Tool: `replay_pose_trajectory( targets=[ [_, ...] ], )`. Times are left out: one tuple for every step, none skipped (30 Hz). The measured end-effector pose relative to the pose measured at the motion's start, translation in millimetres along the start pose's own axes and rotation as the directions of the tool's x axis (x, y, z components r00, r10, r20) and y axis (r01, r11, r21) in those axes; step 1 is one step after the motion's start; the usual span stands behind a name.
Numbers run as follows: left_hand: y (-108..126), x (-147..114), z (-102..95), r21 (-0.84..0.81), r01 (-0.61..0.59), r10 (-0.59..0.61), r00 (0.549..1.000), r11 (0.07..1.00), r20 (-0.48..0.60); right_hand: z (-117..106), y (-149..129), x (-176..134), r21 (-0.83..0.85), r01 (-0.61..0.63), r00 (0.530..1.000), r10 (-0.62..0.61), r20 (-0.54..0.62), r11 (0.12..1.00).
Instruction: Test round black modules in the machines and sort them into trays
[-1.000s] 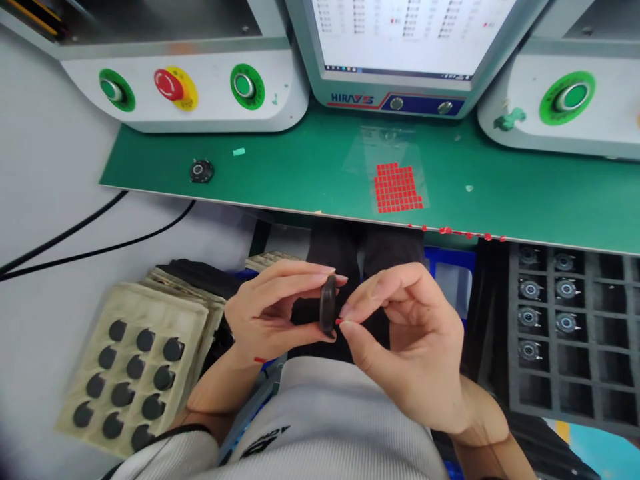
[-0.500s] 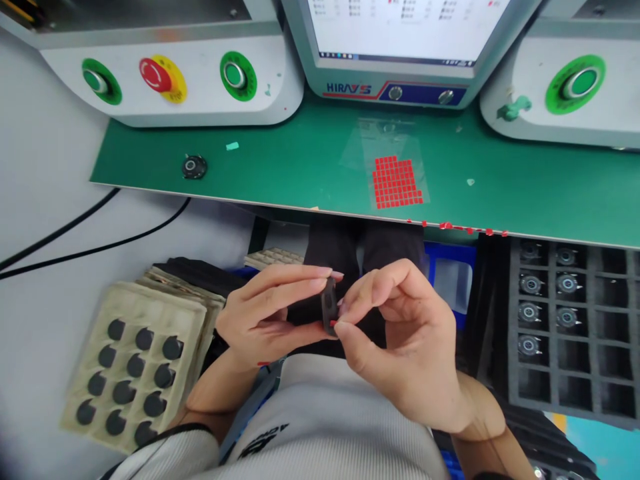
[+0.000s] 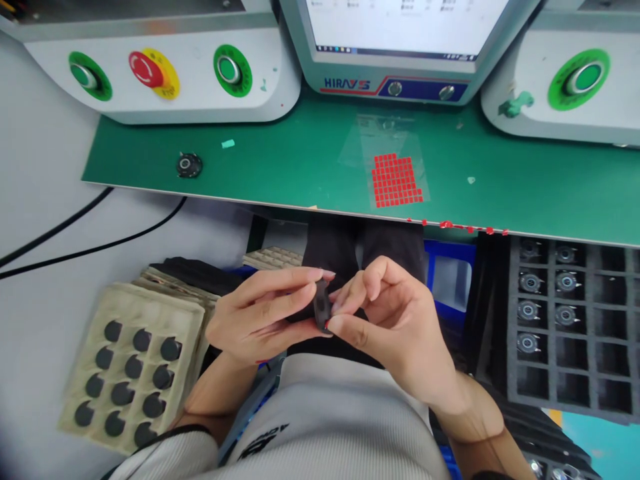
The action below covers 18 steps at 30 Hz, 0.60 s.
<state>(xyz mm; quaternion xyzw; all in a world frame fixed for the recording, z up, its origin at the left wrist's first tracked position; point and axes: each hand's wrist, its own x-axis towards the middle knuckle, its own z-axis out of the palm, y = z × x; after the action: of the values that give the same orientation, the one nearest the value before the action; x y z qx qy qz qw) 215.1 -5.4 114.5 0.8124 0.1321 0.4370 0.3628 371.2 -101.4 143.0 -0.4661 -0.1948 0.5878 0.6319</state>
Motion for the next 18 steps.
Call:
replay_pose_trajectory(
  targets=[
    [-2.0,-0.3,0.0,-0.009,-0.001,0.001,1.000,1.000,0.002,-0.1,2.9,1.9,0.034,-0.014,1.000,0.014,-0.006,0.999],
    [-4.2,-0.6,0.4,-0.033,-0.009,0.008,1.000,0.999,-0.007,0.3,5.9,3.9,0.065,-0.028,1.000,0.029,-0.008,0.997],
    [-6.3,-1.0,1.3,-0.080,-0.010,0.008,1.000,0.997,-0.020,0.9,8.8,5.9,0.093,-0.043,0.999,0.044,-0.008,0.995],
    [-7.9,-1.3,2.7,-0.154,0.005,-0.010,0.999,0.988,-0.034,1.6,11.5,7.7,0.115,-0.064,0.998,0.065,-0.001,0.991],
    [-8.7,-1.7,4.4,-0.250,0.051,-0.062,0.997,0.967,-0.038,2.2,13.7,9.3,0.133,-0.086,0.996,0.085,0.011,0.987],
    [-8.5,-2.1,6.3,-0.361,0.126,-0.145,0.989,0.924,-0.024,2.4,15.5,10.4,0.147,-0.102,0.995,0.101,0.019,0.984],
    [-7.3,-2.5,8.1,-0.474,0.221,-0.245,0.969,0.852,0.011,2.0,16.6,11.1,0.156,-0.109,0.994,0.108,0.016,0.982],
    [-5.1,-2.8,9.9,-0.577,0.319,-0.346,0.936,0.752,0.065,1.0,17.1,11.4,0.160,-0.101,0.995,0.103,-0.003,0.982],
    [-2.3,-3.0,11.4,-0.661,0.399,-0.432,0.893,0.635,0.124,-0.5,17.2,11.3,0.159,-0.079,0.996,0.086,-0.037,0.984],
    [1.0,-3.0,12.8,-0.728,0.452,-0.496,0.850,0.516,0.177,-2.3,16.9,11.0,0.152,-0.049,0.995,0.062,-0.078,0.987],
    [4.3,-2.9,13.9,-0.775,0.487,-0.542,0.809,0.402,0.227,-4.2,16.3,10.4,0.140,-0.018,0.992,0.035,-0.118,0.990],
    [7.4,-2.6,14.9,-0.809,0.504,-0.574,0.774,0.302,0.268,-5.9,15.7,9.8,0.125,0.008,0.989,0.011,-0.145,0.992],
    [10.1,-2.1,15.8,-0.828,0.515,-0.596,0.743,0.221,0.302,-7.1,15.2,9.2,0.110,0.026,0.987,-0.008,-0.160,0.994],
    [12.3,-1.5,16.6,-0.839,0.520,-0.612,0.720,0.161,0.328,-7.6,14.9,8.6,0.096,0.038,0.986,-0.022,-0.166,0.995],
    [14.0,-0.8,17.3,-0.843,0.524,-0.621,0.703,0.120,0.348,-7.5,14.9,8.0,0.084,0.046,0.986,-0.032,-0.164,0.995],
    [15.1,-0.1,18.2,-0.843,0.529,-0.628,0.690,0.097,0.360,-6.7,15.3,7.4,0.072,0.055,0.986,-0.043,-0.161,0.996],
    [15.9,0.6,19.1,-0.840,0.535,-0.637,0.679,0.091,0.364,-5.5,15.9,6.8,0.062,0.064,0.986,-0.053,-0.160,0.996],
    [16.2,1.2,20.2,-0.837,0.538,-0.650,0.671,0.099,0.355,-4.2,16.8,6.2,0.053,0.075,0.985,-0.065,-0.162,0.996]
  ],
)
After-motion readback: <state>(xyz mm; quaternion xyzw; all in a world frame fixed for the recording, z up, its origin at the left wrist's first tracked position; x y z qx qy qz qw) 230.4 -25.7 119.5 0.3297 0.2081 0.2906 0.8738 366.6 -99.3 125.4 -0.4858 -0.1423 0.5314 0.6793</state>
